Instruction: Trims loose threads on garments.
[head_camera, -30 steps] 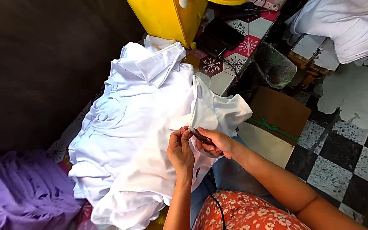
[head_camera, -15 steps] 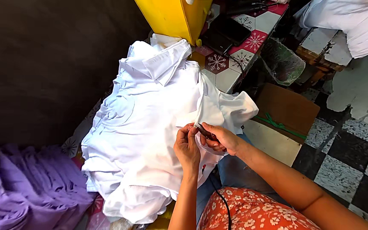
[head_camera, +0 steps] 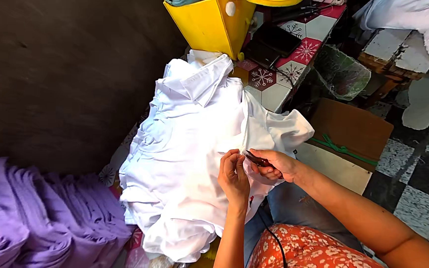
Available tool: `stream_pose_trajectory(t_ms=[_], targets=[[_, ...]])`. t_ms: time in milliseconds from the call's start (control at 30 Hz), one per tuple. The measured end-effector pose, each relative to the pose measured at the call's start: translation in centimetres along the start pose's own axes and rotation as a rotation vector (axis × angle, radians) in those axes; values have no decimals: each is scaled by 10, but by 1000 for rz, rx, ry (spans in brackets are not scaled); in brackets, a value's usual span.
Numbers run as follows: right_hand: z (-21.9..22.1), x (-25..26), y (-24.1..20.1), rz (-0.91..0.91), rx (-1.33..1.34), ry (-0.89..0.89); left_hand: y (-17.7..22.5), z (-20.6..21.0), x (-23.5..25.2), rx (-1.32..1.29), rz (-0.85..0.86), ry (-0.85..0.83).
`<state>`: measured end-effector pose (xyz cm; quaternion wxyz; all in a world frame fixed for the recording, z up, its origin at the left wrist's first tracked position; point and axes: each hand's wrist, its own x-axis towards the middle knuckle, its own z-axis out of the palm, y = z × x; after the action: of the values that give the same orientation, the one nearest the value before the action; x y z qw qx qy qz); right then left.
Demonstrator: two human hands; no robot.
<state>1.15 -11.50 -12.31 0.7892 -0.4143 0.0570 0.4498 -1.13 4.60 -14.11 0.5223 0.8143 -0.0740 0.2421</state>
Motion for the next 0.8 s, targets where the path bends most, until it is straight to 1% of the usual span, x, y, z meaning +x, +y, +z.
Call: stream_pose_trajectory(t_ms=[133,300,433,633,733,800], targets=[[-3,1,-1,0,18,-23,1,3,2,-45,-7,-6],[-9,3,-1,-20,14,-104,0,3,1,-69,-10,-13],[-9,5,2,-22,20,-105,-2,3,0,-30,17,-18],[-2,5,-3,19,22,-5,-3,2,2,24,101,-9],[0,6,-3,35,-35,52,-4,2,-1,55,100,-10],[5,10,2,10,-79,88,-8,-3,-4,85,103,-22]])
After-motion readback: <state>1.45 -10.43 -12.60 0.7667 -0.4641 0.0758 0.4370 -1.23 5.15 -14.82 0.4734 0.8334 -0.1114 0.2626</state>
